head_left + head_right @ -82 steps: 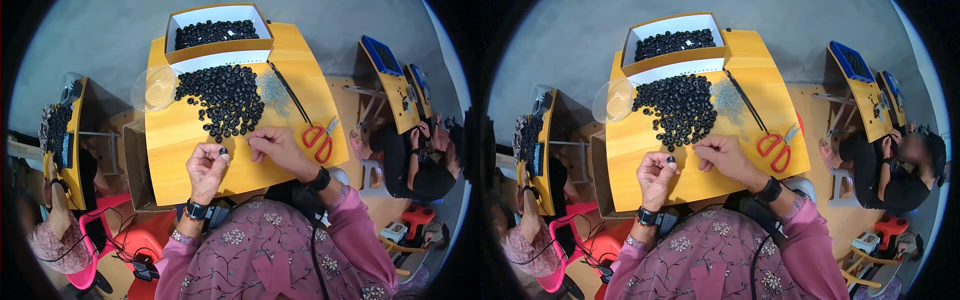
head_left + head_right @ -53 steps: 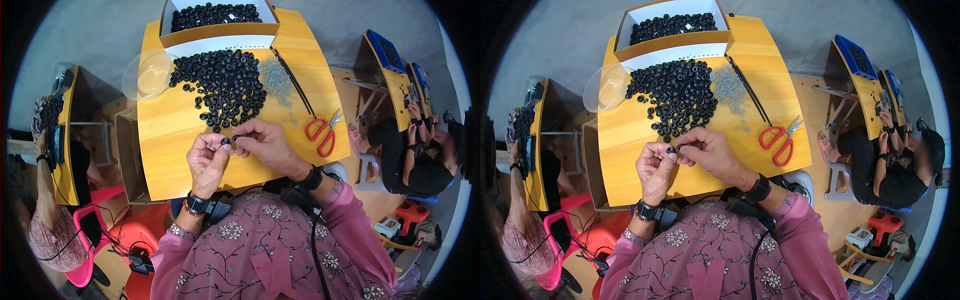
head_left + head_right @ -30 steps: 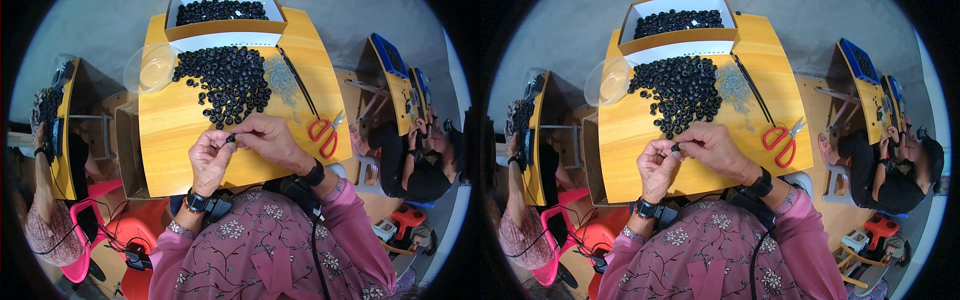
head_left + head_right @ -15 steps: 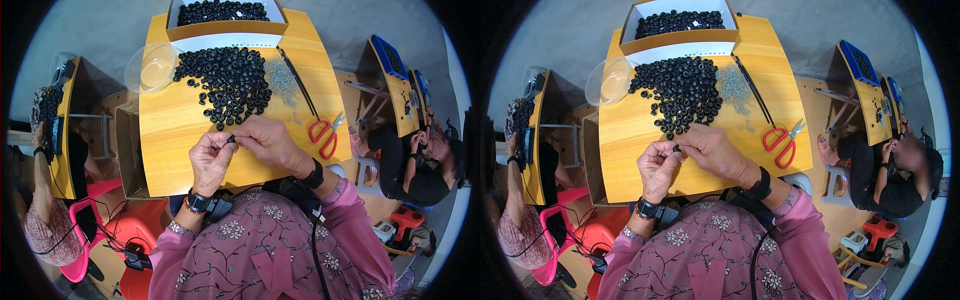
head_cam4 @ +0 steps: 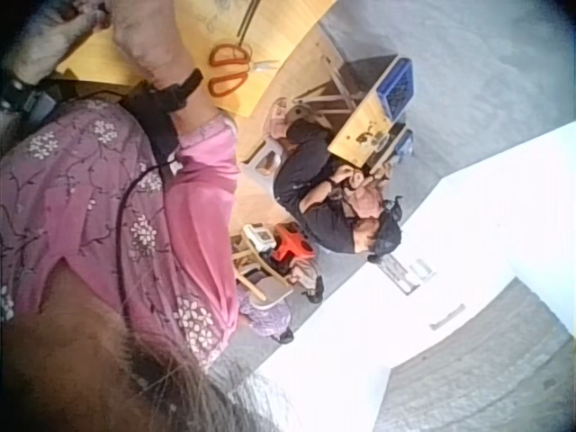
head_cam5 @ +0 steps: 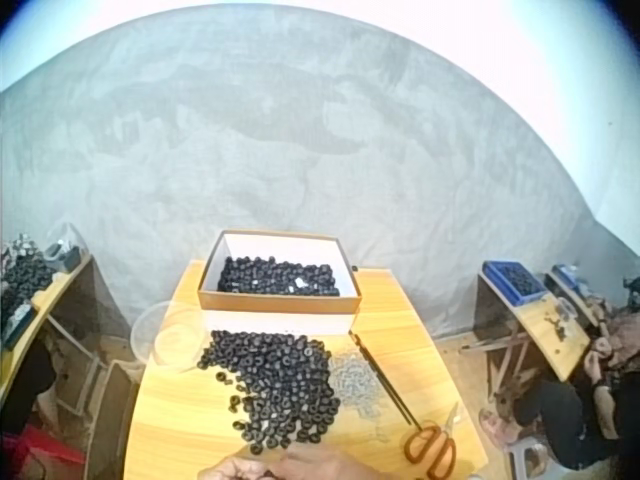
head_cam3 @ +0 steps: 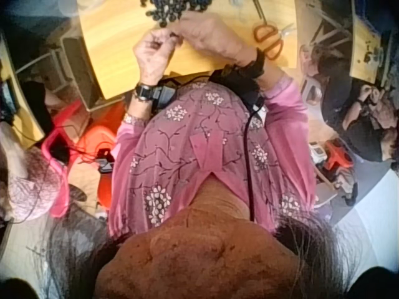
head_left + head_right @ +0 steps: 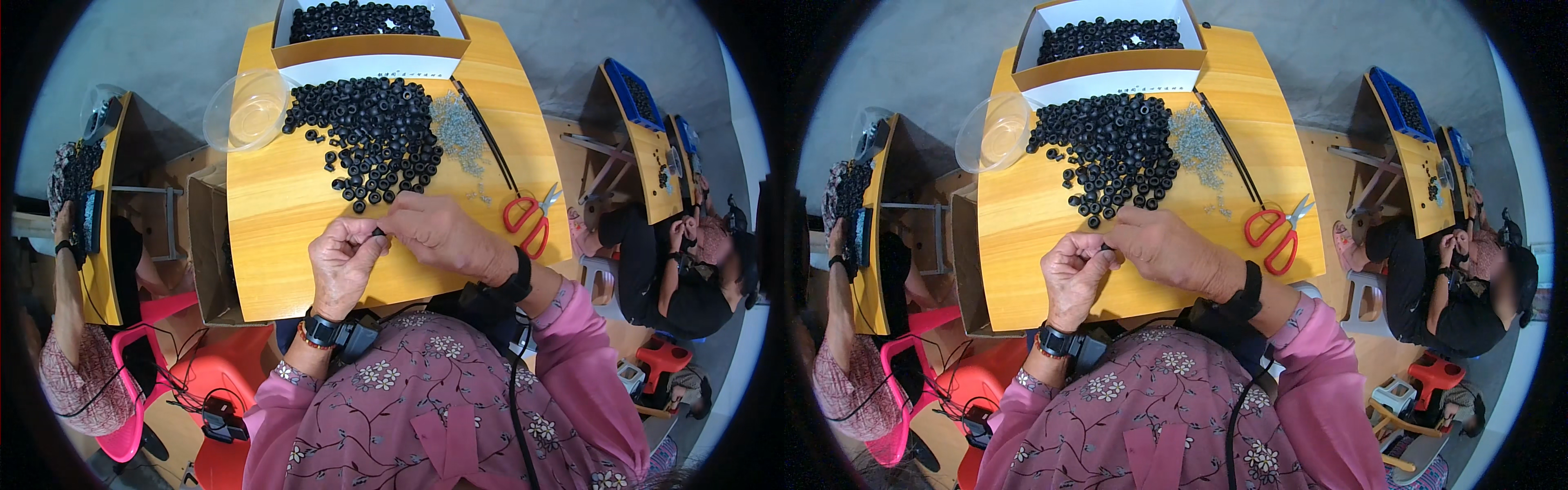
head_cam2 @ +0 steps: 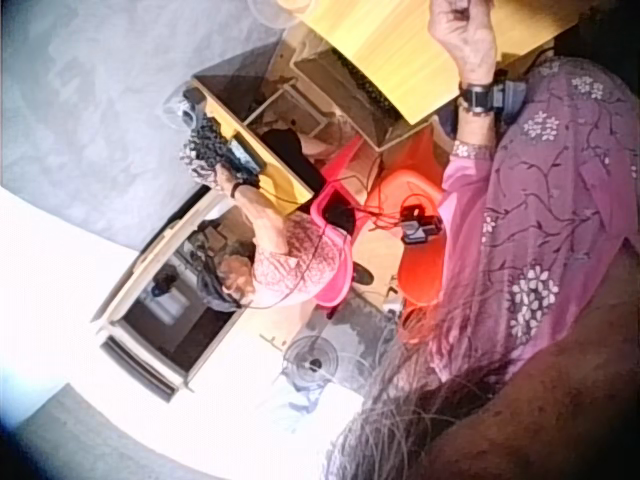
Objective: Sorting and inspecting small black rubber or plastic gaskets at a workbench in an assembly workshop.
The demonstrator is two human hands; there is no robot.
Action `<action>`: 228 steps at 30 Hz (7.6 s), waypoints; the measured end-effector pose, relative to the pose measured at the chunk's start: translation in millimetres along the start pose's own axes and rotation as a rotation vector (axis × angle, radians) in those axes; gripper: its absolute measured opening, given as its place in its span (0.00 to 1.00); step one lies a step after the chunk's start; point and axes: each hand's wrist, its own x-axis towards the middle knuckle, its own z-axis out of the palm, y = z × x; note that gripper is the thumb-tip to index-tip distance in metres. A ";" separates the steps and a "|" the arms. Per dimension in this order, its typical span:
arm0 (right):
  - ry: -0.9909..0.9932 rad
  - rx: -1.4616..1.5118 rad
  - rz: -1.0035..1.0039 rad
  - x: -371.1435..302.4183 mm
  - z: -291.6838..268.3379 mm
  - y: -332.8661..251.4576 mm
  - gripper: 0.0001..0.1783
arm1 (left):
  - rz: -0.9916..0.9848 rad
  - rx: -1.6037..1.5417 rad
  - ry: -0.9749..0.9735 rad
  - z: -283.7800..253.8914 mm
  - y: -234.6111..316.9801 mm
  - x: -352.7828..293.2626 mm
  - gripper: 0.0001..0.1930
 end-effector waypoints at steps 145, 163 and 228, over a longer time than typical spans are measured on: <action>-0.033 0.171 0.099 -9.7 8.3 15.9 0.07 | -0.017 0.046 -0.111 -0.7 5.3 2.8 0.03; 0.117 -0.076 0.056 -5.3 25.7 -2.4 0.13 | -0.119 -0.277 -0.068 -8.8 3.7 5.1 0.02; 0.113 -0.056 -0.005 -4.0 40.2 11.5 0.13 | -0.129 -0.297 -0.065 -8.4 2.3 0.1 0.03</action>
